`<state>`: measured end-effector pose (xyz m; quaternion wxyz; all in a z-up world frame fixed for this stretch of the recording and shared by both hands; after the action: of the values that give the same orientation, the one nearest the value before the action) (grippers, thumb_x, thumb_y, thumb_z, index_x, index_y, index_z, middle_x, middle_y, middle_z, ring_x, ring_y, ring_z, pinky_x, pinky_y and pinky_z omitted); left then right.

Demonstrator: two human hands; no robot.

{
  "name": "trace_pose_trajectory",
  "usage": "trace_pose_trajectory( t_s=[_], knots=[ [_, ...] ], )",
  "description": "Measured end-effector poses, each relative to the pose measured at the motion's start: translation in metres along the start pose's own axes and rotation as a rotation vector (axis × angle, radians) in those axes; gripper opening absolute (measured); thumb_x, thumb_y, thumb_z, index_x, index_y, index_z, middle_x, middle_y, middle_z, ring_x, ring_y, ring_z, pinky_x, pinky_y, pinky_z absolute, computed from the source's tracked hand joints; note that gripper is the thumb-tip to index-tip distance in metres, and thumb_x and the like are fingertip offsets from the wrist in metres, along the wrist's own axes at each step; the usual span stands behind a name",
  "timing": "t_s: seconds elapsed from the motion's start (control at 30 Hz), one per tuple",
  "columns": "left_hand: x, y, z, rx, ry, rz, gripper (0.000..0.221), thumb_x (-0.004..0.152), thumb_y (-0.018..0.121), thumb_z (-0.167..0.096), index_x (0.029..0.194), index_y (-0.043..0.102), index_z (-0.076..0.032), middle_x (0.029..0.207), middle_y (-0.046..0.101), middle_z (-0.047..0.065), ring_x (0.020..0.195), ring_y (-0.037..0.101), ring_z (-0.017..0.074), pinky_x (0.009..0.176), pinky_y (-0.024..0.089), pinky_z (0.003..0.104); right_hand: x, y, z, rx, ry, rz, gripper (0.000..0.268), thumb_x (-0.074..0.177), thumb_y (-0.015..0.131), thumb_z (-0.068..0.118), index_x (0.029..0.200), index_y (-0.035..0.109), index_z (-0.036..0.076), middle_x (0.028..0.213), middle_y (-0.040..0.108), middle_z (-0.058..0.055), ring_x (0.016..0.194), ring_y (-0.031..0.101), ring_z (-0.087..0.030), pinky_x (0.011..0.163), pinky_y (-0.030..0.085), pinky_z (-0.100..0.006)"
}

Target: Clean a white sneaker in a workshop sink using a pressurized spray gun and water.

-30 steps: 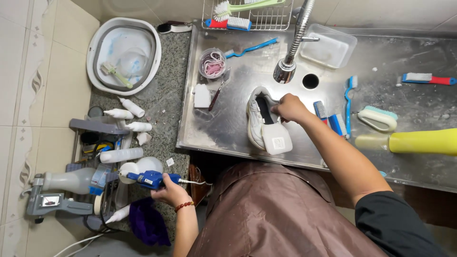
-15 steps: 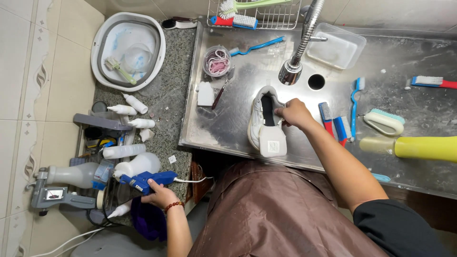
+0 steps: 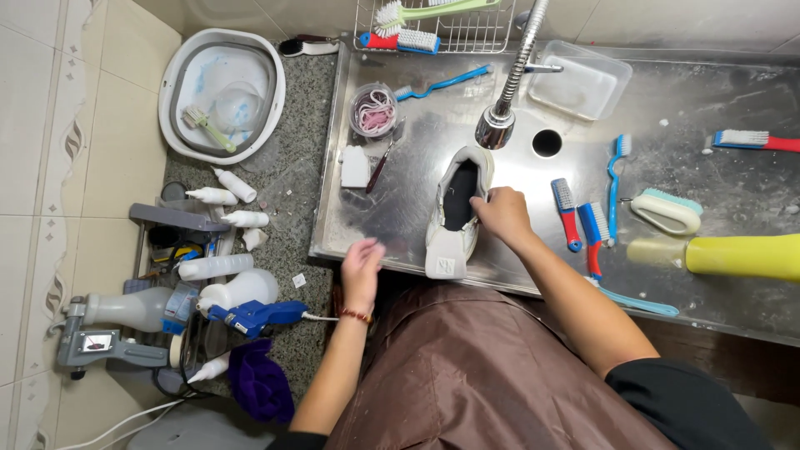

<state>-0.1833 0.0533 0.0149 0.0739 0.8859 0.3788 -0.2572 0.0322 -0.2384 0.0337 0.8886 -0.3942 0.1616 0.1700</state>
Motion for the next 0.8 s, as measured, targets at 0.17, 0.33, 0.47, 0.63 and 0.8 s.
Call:
trace_pose_trajectory(
  t_s=[0.17, 0.33, 0.47, 0.63, 0.8],
  knots=[
    [-0.018, 0.157, -0.1, 0.634, 0.637, 0.371, 0.071, 0.075, 0.089, -0.021, 0.134, 0.058, 0.001, 0.13, 0.064, 0.023, 0.12, 0.062, 0.0311, 0.099, 0.049, 0.037, -0.029, -0.016, 0.03, 0.009, -0.113, -0.139, 0.042, 0.083, 0.073, 0.035, 0.074, 0.072, -0.006, 0.065, 0.066, -0.025, 0.061, 0.067, -0.041, 0.063, 0.053, -0.049],
    [0.041, 0.166, -0.039, 0.306, 0.3, 0.45, 0.048, 0.091, 0.071, -0.009, 0.138, 0.064, 0.002, 0.123, 0.074, 0.019, 0.11, 0.074, 0.0211, 0.098, 0.057, 0.03, -0.059, -0.045, 0.051, 0.077, -0.195, -0.247, 0.042, 0.08, 0.077, 0.038, 0.077, 0.073, -0.004, 0.068, 0.068, -0.023, 0.063, 0.069, -0.037, 0.063, 0.055, -0.044],
    [0.03, 0.172, -0.057, -0.151, 0.144, 0.722, 0.047, 0.091, 0.065, 0.008, 0.137, 0.055, 0.01, 0.128, 0.068, 0.019, 0.112, 0.068, 0.0178, 0.098, 0.055, 0.027, -0.076, -0.062, 0.053, 0.203, -0.213, -0.338, 0.049, 0.077, 0.08, 0.043, 0.092, 0.073, -0.004, 0.071, 0.072, -0.018, 0.063, 0.073, -0.028, 0.061, 0.057, -0.038],
    [0.014, 0.177, -0.077, -0.138, 0.215, 0.728, 0.045, 0.088, 0.071, 0.004, 0.132, 0.062, 0.009, 0.124, 0.071, 0.019, 0.108, 0.07, 0.0172, 0.096, 0.057, 0.027, -0.066, -0.054, 0.024, 0.237, -0.121, -0.159, 0.041, 0.085, 0.08, 0.034, 0.085, 0.073, -0.007, 0.07, 0.071, -0.015, 0.063, 0.071, -0.022, 0.06, 0.055, -0.036],
    [-0.052, 0.17, -0.157, 0.465, 0.668, 0.419, 0.04, 0.078, 0.086, -0.013, 0.115, 0.078, -0.004, 0.113, 0.079, 0.011, 0.091, 0.079, 0.0168, 0.085, 0.061, 0.027, -0.039, -0.012, -0.016, 0.899, -0.077, 0.26, 0.027, 0.088, 0.075, 0.015, 0.106, 0.075, -0.004, 0.089, 0.076, -0.007, 0.078, 0.071, -0.014, 0.072, 0.059, -0.03]
  ],
)
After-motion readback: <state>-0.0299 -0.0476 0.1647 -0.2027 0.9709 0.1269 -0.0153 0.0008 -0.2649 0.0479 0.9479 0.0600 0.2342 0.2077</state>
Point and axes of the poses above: each hand's wrist, its own x-axis towards the middle knuckle, its own y-axis out of the palm, z = x × y, the point moved 7 cm from there along x, towards the middle knuckle
